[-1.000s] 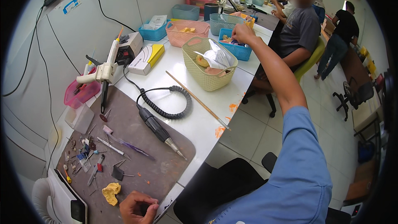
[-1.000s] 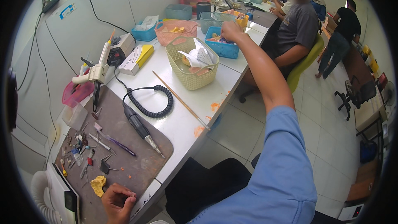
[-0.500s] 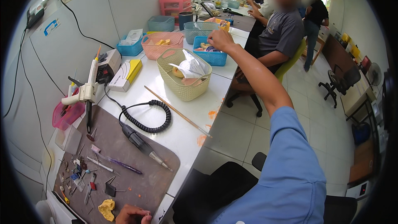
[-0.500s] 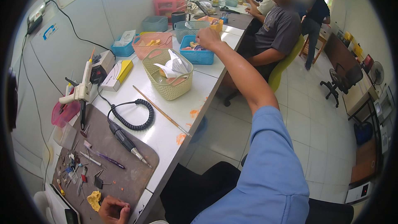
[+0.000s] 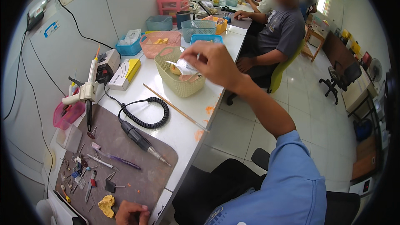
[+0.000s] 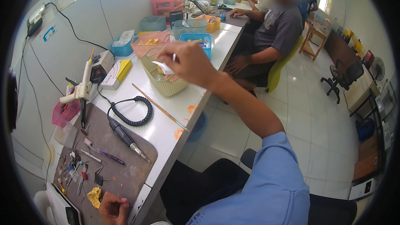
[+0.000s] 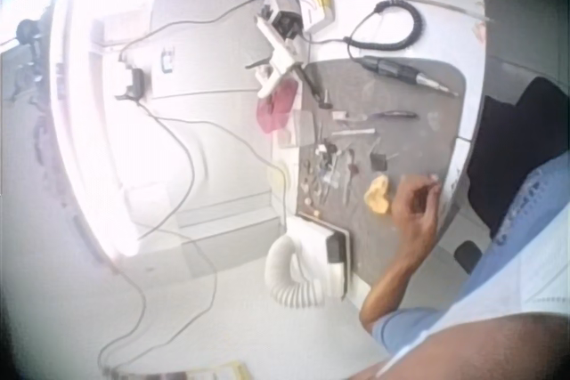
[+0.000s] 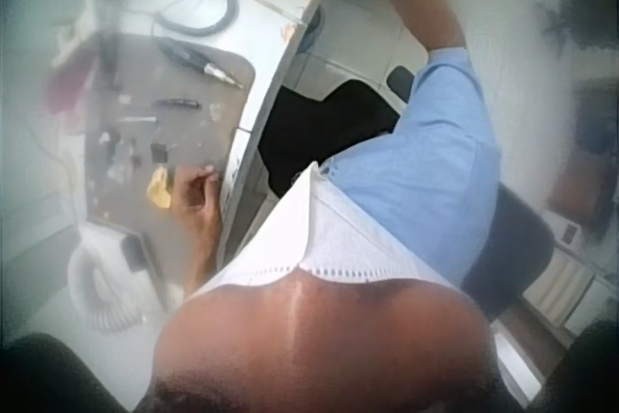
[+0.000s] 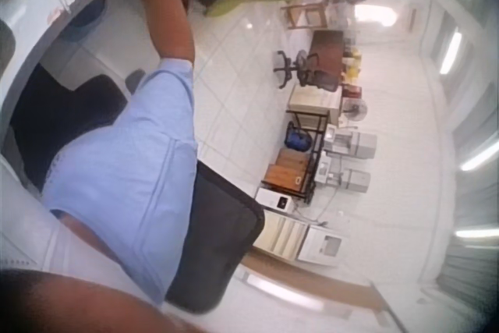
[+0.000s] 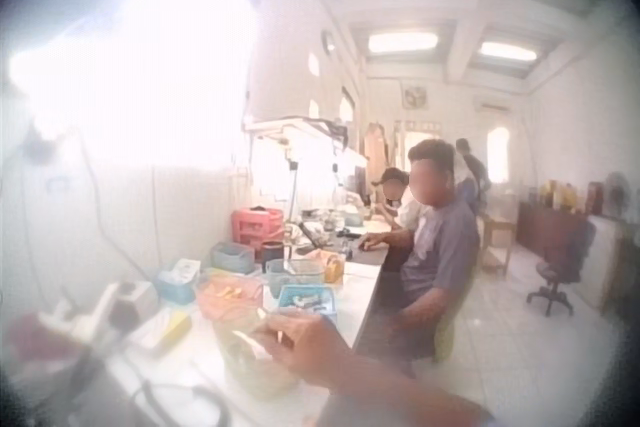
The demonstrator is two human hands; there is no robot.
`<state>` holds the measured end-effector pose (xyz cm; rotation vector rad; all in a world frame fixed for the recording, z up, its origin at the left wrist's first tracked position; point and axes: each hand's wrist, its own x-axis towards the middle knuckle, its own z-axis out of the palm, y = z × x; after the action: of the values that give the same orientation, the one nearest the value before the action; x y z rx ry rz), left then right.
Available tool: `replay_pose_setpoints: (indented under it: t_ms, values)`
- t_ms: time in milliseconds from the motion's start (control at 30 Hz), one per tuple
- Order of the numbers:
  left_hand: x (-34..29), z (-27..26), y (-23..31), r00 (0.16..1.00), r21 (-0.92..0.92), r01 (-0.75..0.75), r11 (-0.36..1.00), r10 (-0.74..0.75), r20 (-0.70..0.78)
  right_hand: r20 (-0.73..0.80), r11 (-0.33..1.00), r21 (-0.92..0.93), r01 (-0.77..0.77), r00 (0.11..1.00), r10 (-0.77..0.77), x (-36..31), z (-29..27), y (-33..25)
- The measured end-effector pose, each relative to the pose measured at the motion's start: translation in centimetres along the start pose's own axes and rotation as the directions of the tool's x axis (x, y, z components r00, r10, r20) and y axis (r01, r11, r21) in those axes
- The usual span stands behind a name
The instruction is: The person refines a small, tooth-shaped object using a rotary tool and a sanding pad. They repeatedly switch between grinding the object with the rotary tool and smoothing it with the sanding pad, frequently checking the fit against a yellow dental mold.
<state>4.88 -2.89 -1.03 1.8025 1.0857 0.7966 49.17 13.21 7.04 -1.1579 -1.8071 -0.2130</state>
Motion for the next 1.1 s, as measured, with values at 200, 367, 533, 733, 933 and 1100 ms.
replay_pose_setpoints:
  t_ms: [200,367,533,733,933,1100]
  values:
    - [-1.6,-0.8,-0.8,0.962,0.229,-0.262,0.937,0.273,-0.017,0.154,0.884,0.463,0.065,0.976,-0.152,-8.1,2.1,-11.1]
    - [-2.2,-3.4,0.8,0.865,0.458,-0.491,0.741,0.479,0.151,-0.038,0.779,0.592,0.209,0.972,-0.232,-14.8,5.4,-15.8]
    - [-5.2,-6.5,-0.6,0.804,0.533,-0.59,0.606,0.503,0.317,0.028,0.926,0.376,0.012,0.999,-0.024,-21.4,4.4,-13.3]
    - [-7.1,-7.4,-1.3,0.805,0.443,-0.592,0.673,0.523,0.28,-0.069,0.756,-0.505,-0.416,0.893,0.445,-28.0,-1.8,-7.1]
    - [-8.1,-7.7,-1.5,0.825,0.409,-0.563,0.719,0.456,0.333,0.084,0.505,-0.774,-0.383,0.728,0.68,-39.6,-3.8,-4.5]
    - [-7.4,-7.6,-1.3,0.856,0.361,-0.513,0.779,0.432,0.284,0.014,0.417,-0.672,-0.612,0.552,0.834,-38.2,-2.9,-6.0]
